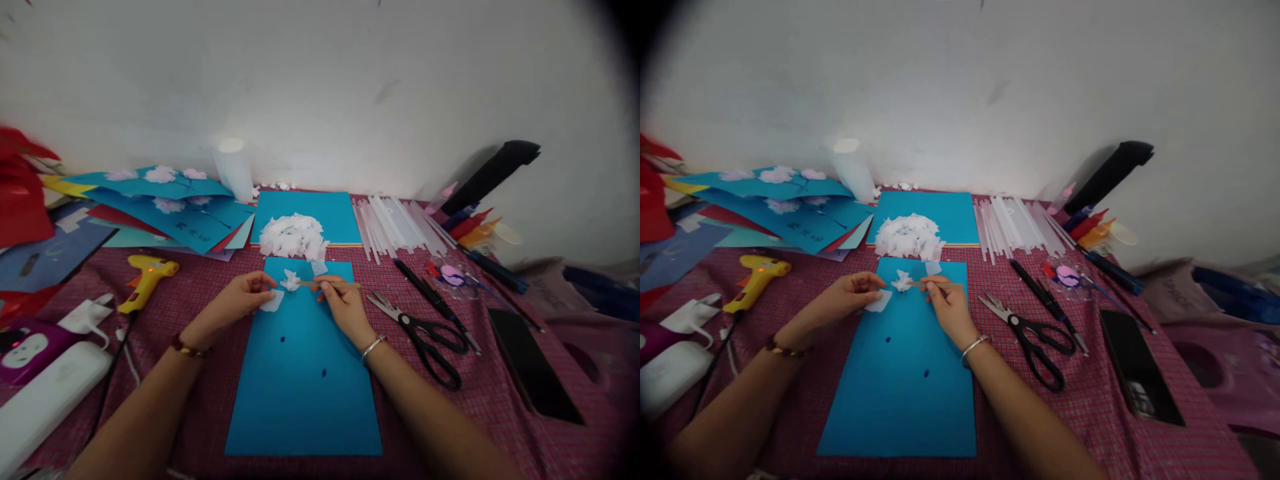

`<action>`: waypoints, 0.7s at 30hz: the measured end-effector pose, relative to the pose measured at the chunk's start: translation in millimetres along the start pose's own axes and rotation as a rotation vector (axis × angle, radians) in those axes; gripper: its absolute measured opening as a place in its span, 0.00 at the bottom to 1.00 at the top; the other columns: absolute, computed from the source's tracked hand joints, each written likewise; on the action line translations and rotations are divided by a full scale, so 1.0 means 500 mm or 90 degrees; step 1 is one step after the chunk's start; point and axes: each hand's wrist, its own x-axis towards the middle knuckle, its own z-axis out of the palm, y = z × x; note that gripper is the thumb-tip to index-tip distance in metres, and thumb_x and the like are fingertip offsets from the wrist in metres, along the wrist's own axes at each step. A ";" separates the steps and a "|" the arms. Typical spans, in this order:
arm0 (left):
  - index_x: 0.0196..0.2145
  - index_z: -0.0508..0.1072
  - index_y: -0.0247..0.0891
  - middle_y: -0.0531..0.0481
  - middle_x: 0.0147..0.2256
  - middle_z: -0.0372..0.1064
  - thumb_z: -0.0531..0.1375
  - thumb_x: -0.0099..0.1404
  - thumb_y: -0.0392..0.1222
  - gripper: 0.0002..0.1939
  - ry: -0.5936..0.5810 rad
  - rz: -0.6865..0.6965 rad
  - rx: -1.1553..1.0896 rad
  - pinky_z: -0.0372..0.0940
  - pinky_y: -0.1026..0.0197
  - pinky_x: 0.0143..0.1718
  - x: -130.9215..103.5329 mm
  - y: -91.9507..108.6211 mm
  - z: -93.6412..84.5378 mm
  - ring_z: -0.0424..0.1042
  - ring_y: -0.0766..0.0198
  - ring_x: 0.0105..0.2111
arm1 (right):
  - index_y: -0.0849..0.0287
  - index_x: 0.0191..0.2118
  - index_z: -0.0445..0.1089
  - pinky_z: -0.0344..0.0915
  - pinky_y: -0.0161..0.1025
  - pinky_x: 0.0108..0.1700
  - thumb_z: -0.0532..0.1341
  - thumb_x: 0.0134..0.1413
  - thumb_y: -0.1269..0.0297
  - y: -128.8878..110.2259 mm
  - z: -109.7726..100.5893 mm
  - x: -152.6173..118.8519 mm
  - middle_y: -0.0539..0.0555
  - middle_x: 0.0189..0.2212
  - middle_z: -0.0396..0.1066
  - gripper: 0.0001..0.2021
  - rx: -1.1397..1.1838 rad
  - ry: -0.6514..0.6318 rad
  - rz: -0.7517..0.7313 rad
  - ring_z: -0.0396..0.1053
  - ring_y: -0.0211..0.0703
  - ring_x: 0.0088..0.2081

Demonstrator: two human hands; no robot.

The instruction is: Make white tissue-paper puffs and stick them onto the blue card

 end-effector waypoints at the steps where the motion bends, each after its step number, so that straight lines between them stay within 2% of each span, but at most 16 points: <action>1: 0.34 0.68 0.36 0.59 0.20 0.59 0.62 0.53 0.47 0.14 -0.004 -0.009 -0.001 0.53 0.69 0.19 -0.001 0.002 -0.001 0.58 0.72 0.18 | 0.57 0.37 0.75 0.61 0.35 0.25 0.56 0.58 0.60 -0.001 0.000 0.000 0.54 0.33 0.74 0.12 0.001 0.000 -0.001 0.67 0.38 0.25; 7: 0.28 0.68 0.35 0.57 0.22 0.63 0.62 0.52 0.44 0.10 -0.028 -0.027 -0.003 0.60 0.67 0.25 -0.022 0.046 0.004 0.64 0.71 0.21 | 0.58 0.34 0.75 0.64 0.35 0.27 0.56 0.58 0.61 0.000 0.000 0.003 0.54 0.33 0.75 0.12 0.009 0.002 -0.015 0.68 0.38 0.25; 10: 0.27 0.68 0.35 0.57 0.22 0.63 0.62 0.50 0.42 0.09 -0.068 -0.024 -0.028 0.62 0.66 0.25 -0.031 0.077 0.035 0.65 0.71 0.21 | 0.59 0.31 0.75 0.65 0.35 0.27 0.56 0.58 0.61 0.003 0.000 0.003 0.55 0.34 0.75 0.13 -0.001 0.003 -0.024 0.69 0.38 0.25; 13: 0.27 0.67 0.35 0.57 0.20 0.63 0.59 0.51 0.40 0.06 -0.093 0.000 0.008 0.62 0.65 0.24 -0.023 0.083 0.076 0.64 0.70 0.20 | 0.59 0.36 0.75 0.64 0.35 0.26 0.55 0.58 0.60 0.008 0.000 0.003 0.55 0.32 0.75 0.12 0.013 0.002 -0.016 0.69 0.38 0.24; 15: 0.25 0.67 0.35 0.57 0.20 0.62 0.57 0.53 0.38 0.03 -0.024 0.059 0.094 0.58 0.67 0.23 -0.008 0.070 0.094 0.62 0.70 0.20 | 0.58 0.37 0.75 0.64 0.35 0.26 0.55 0.58 0.60 0.011 0.001 0.004 0.54 0.32 0.75 0.12 0.024 -0.003 -0.017 0.69 0.38 0.24; 18: 0.24 0.67 0.36 0.56 0.21 0.63 0.55 0.53 0.36 0.03 0.125 0.142 0.230 0.56 0.67 0.24 0.019 0.043 0.100 0.63 0.69 0.23 | 0.58 0.35 0.75 0.63 0.34 0.25 0.55 0.59 0.60 0.012 -0.001 0.004 0.54 0.33 0.74 0.13 0.032 -0.003 -0.025 0.68 0.37 0.24; 21: 0.24 0.69 0.36 0.54 0.23 0.66 0.55 0.54 0.36 0.04 0.194 0.142 0.285 0.57 0.66 0.27 0.037 0.030 0.093 0.65 0.67 0.25 | 0.59 0.36 0.73 0.63 0.35 0.26 0.55 0.59 0.60 0.008 -0.004 -0.003 0.53 0.31 0.74 0.12 0.058 0.039 -0.011 0.68 0.38 0.25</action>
